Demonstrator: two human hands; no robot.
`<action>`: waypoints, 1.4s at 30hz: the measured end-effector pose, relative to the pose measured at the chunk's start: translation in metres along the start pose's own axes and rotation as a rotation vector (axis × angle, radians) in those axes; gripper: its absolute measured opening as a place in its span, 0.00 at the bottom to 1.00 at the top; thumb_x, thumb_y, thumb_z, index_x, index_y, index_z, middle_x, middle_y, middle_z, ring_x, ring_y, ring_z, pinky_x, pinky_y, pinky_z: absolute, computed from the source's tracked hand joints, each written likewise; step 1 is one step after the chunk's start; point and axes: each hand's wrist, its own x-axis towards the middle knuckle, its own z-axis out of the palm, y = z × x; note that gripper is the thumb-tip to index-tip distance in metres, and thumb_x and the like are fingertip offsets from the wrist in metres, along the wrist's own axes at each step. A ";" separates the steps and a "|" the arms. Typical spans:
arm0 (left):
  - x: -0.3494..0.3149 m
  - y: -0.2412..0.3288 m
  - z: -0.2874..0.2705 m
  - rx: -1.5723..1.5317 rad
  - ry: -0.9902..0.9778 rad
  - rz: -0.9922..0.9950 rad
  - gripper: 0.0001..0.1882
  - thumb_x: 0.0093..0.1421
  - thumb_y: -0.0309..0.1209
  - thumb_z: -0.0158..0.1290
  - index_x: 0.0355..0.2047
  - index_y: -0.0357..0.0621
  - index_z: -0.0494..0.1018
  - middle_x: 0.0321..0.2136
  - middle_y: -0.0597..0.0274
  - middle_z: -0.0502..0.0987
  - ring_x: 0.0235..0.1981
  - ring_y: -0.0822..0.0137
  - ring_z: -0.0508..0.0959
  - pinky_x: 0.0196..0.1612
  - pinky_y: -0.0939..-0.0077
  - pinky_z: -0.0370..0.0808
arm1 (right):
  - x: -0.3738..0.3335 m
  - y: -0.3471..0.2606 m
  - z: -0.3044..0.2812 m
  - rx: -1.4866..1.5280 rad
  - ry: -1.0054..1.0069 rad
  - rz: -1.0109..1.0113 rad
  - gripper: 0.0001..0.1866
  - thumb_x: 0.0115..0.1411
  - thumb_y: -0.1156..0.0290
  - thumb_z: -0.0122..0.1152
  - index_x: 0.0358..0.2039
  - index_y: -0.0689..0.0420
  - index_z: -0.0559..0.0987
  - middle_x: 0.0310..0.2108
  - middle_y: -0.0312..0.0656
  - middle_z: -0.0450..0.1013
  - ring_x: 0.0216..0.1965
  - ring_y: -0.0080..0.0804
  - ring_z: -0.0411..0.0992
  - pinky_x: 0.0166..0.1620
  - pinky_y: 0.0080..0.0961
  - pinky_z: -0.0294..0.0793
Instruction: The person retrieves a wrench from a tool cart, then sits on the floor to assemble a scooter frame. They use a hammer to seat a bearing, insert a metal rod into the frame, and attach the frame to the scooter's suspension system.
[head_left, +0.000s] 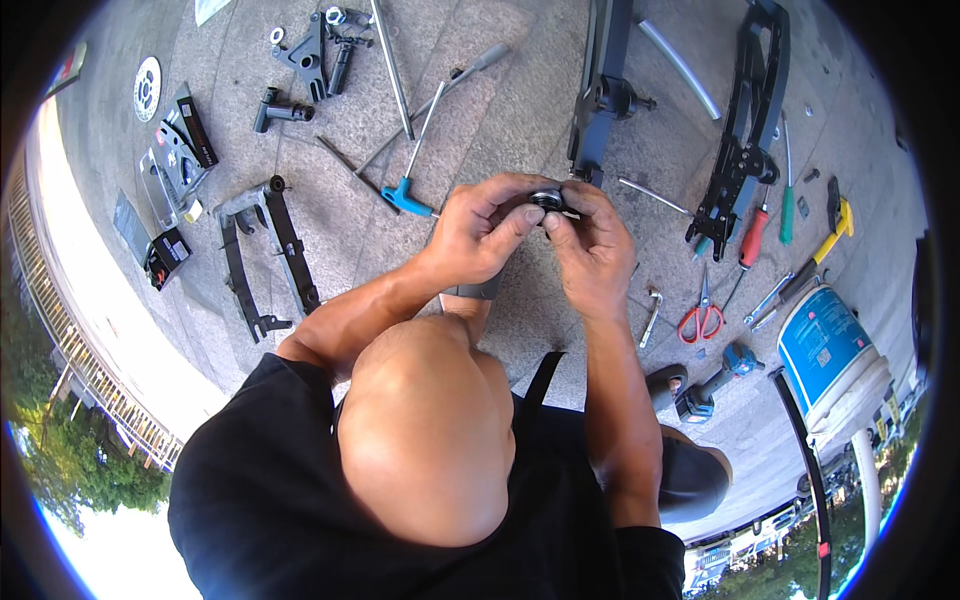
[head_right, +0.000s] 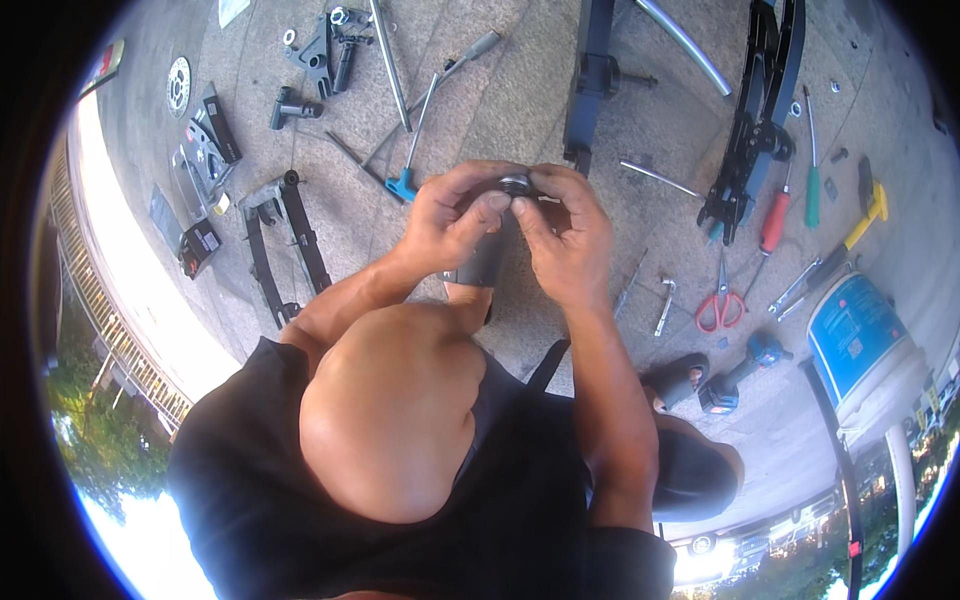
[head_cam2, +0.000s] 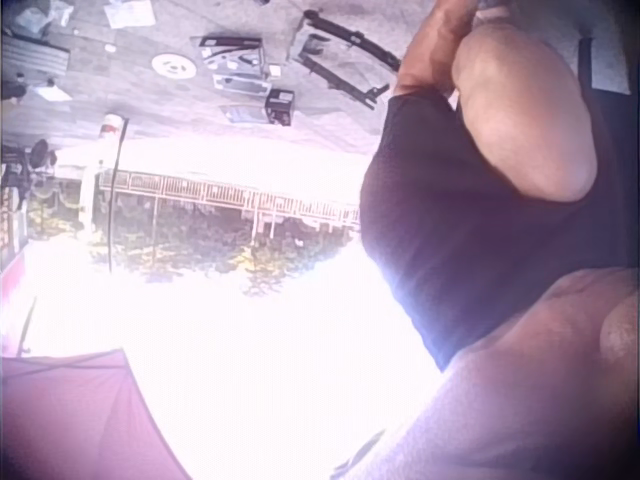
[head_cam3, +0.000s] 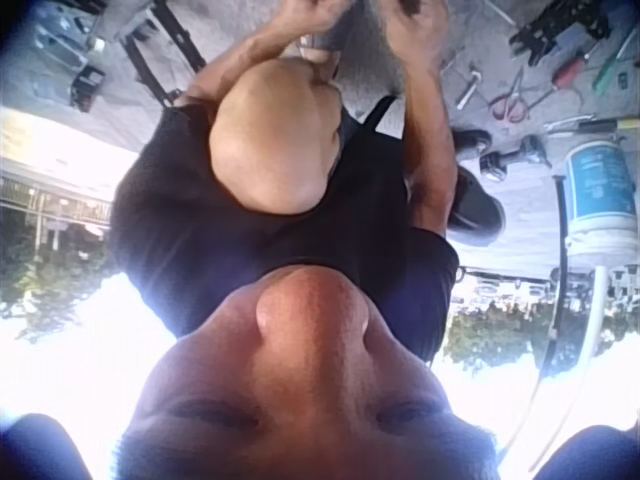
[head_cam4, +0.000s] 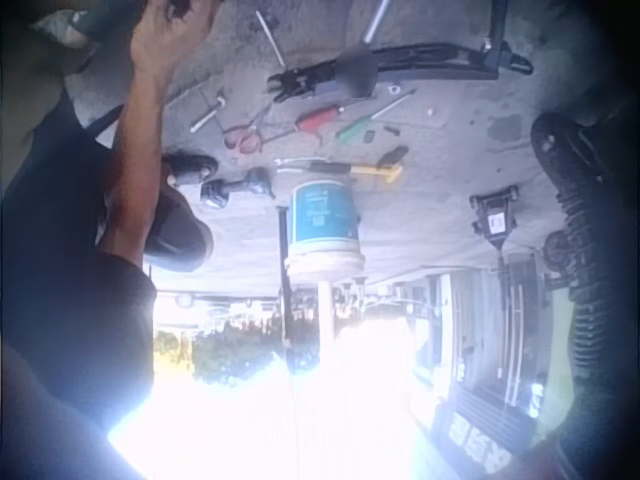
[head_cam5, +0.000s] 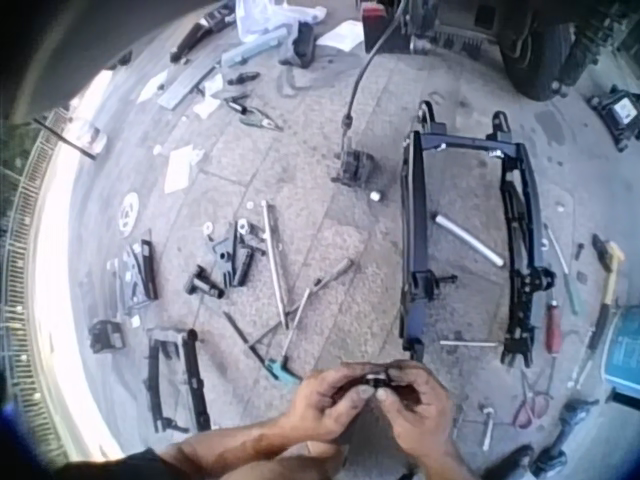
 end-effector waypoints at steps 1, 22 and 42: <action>0.002 0.001 0.001 -0.055 0.012 -0.040 0.16 0.63 0.28 0.51 0.50 0.34 0.71 0.38 0.60 0.78 0.27 0.78 0.73 0.29 0.84 0.72 | 0.001 -0.001 0.001 -0.010 0.040 -0.008 0.16 0.57 0.83 0.61 0.47 0.62 0.73 0.48 0.45 0.69 0.46 0.30 0.71 0.47 0.24 0.74; 0.017 0.011 -0.004 -0.351 -0.060 -0.291 0.21 0.62 0.32 0.55 0.54 0.35 0.69 0.39 0.63 0.78 0.31 0.79 0.75 0.26 0.88 0.69 | 0.015 -0.017 -0.005 -0.380 0.071 -0.175 0.17 0.48 0.83 0.65 0.41 0.61 0.77 0.38 0.43 0.74 0.34 0.29 0.77 0.36 0.22 0.77; 0.010 0.013 -0.003 -0.472 -0.061 -0.360 0.19 0.61 0.34 0.56 0.48 0.33 0.71 0.34 0.63 0.77 0.31 0.78 0.74 0.34 0.82 0.72 | 0.015 -0.024 -0.010 -0.179 -0.050 -0.101 0.17 0.48 0.87 0.62 0.41 0.63 0.76 0.38 0.43 0.71 0.38 0.29 0.75 0.39 0.22 0.79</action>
